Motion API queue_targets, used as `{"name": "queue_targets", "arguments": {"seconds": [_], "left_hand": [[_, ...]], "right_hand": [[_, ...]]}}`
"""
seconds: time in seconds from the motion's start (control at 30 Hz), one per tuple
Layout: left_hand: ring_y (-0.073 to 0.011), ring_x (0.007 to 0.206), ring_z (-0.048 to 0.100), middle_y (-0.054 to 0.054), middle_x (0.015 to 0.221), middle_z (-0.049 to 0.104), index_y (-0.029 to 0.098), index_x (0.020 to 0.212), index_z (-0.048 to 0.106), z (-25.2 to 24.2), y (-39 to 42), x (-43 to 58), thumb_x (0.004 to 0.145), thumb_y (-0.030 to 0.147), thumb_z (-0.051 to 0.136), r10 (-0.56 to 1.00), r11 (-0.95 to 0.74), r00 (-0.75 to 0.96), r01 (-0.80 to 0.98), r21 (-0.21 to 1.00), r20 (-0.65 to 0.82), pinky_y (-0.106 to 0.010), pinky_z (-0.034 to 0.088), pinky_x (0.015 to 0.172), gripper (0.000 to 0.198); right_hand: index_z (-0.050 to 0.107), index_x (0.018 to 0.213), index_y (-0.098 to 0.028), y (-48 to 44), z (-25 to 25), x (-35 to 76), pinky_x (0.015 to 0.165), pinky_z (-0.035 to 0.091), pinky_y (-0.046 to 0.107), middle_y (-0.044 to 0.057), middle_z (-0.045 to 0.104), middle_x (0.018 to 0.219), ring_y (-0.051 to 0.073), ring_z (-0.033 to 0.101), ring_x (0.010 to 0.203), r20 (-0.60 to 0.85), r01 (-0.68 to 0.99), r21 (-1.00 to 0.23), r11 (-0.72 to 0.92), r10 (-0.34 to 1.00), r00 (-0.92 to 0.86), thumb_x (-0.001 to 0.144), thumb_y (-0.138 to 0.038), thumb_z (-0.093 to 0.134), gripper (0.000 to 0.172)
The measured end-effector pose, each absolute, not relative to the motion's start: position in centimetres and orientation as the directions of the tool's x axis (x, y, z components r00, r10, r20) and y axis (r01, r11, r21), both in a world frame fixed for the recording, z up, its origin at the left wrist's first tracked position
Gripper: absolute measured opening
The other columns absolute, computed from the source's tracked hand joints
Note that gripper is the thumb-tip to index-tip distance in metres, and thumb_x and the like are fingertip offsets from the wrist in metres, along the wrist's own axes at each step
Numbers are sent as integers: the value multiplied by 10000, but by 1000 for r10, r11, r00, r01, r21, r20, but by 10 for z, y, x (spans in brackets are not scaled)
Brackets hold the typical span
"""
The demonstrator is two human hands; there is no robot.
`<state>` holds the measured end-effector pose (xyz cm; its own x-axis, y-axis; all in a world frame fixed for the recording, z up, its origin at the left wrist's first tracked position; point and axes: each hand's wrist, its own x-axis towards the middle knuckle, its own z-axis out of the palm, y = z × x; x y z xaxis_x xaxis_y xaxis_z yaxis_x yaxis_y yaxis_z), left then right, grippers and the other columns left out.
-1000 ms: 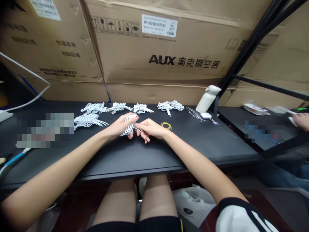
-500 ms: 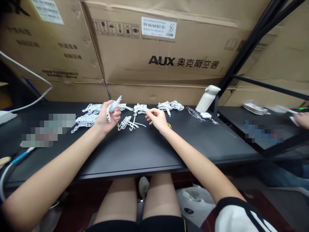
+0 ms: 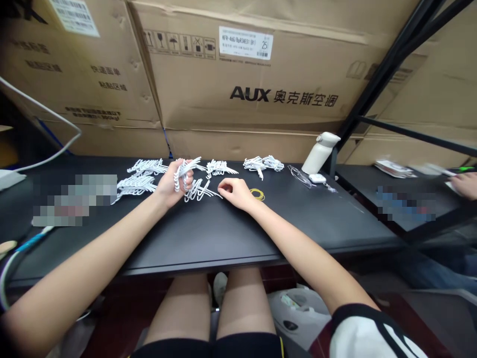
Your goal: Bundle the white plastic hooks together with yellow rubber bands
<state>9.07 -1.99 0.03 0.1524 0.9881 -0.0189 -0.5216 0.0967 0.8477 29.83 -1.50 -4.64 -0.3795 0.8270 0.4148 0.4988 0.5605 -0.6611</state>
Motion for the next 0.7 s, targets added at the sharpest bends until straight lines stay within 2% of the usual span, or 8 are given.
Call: {"name": "queue_targets", "arguments": {"seconds": [0.27,0.5,0.6,0.7], "left_hand": [[-73,355,450,57,515,508,181,890,508,0,-21,92,878,313,493,986,109,162,-498,860,-31,-157,331,354,134],[-81,352,463,47,516,522,165,924,530,2,-24,95,879,318,501,980,111,196,-435,893,-27,-167,349,347,162],[-85,349,464,43,524,530,168,931,531,1,-24,96,870,318,516,978,110,206,-414,904,-24,-175,360,345,163],[-92,358,479,38,534,538,170,954,533,1,-23,96,862,319,525,981,91,194,-391,916,-14,-182,376,349,175]], "right_hand": [[683,769,-147,-20,-43,296,650,443,237,17,669,727,118,566,640,393,527,-618,583,810,-435,752,-116,589,100],[610,715,-157,-20,-29,306,659,445,236,20,681,746,126,599,657,236,730,-566,383,924,-302,676,-34,607,130],[582,836,-163,-20,-23,313,661,456,251,31,686,773,158,623,706,164,817,-505,278,960,-225,650,-11,620,244],[538,972,-149,-19,-21,320,626,483,268,58,683,807,166,628,659,131,846,-495,199,979,-154,674,3,595,339]]}}
